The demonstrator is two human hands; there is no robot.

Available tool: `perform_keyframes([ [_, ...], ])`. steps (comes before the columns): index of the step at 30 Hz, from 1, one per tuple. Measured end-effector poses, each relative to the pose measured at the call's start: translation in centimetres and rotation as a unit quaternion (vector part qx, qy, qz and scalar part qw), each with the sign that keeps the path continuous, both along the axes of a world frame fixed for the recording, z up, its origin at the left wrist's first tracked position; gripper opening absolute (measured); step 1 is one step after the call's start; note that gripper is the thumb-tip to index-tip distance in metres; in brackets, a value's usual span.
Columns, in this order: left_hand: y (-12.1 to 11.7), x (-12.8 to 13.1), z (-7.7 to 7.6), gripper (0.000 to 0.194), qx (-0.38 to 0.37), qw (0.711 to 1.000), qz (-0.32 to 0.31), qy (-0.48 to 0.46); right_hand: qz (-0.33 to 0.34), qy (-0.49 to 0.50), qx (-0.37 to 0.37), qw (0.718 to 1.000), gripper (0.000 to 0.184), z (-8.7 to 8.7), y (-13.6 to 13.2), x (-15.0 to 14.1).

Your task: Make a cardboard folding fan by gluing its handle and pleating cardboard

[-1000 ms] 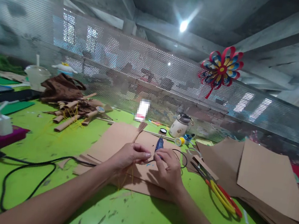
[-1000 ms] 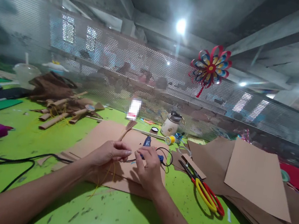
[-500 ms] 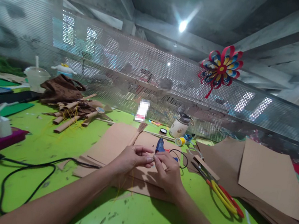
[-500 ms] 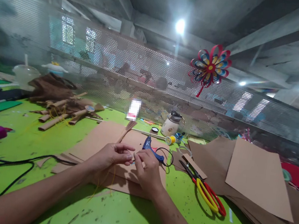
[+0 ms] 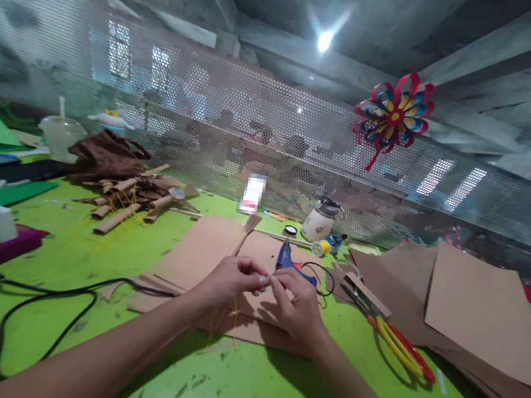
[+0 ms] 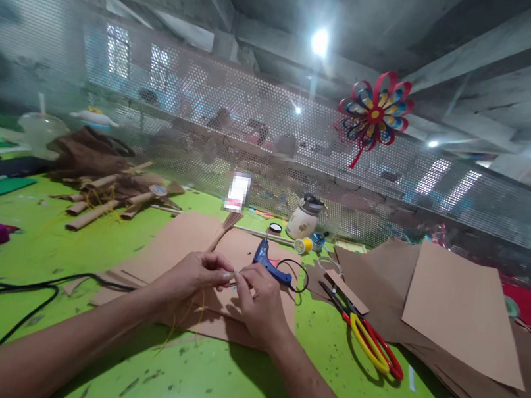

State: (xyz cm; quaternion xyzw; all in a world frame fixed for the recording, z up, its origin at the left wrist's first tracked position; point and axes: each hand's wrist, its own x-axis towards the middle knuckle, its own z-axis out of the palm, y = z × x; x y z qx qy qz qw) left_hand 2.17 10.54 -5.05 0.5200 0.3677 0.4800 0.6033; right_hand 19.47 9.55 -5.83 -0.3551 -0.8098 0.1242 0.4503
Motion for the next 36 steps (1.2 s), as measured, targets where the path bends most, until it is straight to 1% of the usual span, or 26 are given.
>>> perform_keyframes([
  [2,-0.07,0.02,0.07,0.024,-0.005,1.0,-0.005,-0.002,0.0,0.002,-0.001,1.0,0.02,-0.1,0.13,0.04],
  [5,-0.08,0.04,0.02,0.026,-0.033,0.999,-0.009,-0.027,-0.001,0.008,0.007,1.0,0.017,-0.1,0.1,0.02],
  [8,0.02,0.07,-0.15,0.027,-0.053,0.996,-0.007,-0.066,-0.003,0.014,0.031,0.999,0.01,0.08,-0.21,-0.12],
  [11,0.1,0.14,-0.27,0.027,-0.062,0.994,-0.011,-0.09,-0.006,0.008,0.066,0.998,0.009,0.24,-0.52,-0.26],
  [17,-0.2,0.16,-0.07,0.033,-0.099,0.99,0.01,-0.098,-0.014,-0.053,0.129,0.99,0.016,-0.15,-0.4,-0.22],
  [21,-0.3,0.14,-0.01,0.035,-0.113,0.987,0.018,-0.117,-0.021,-0.098,0.151,0.983,0.02,-0.44,-0.29,-0.12],
  [26,-0.09,0.25,-0.33,0.031,-0.125,0.983,0.01,-0.136,-0.045,-0.161,0.19,0.967,0.02,-0.26,-0.38,-0.08],
  [30,-0.11,0.35,-0.49,0.027,-0.127,0.983,0.029,-0.131,-0.065,-0.212,0.214,0.951,0.02,-0.21,-0.53,-0.26],
  [34,-0.19,0.4,-0.5,0.025,-0.132,0.983,0.038,-0.12,-0.094,-0.225,0.224,0.944,0.02,-0.41,-0.76,-0.53],
  [36,-0.19,0.39,-0.52,0.025,-0.133,0.984,0.038,-0.116,-0.095,-0.226,0.226,0.943,0.02,-0.51,-0.81,-0.58],
])
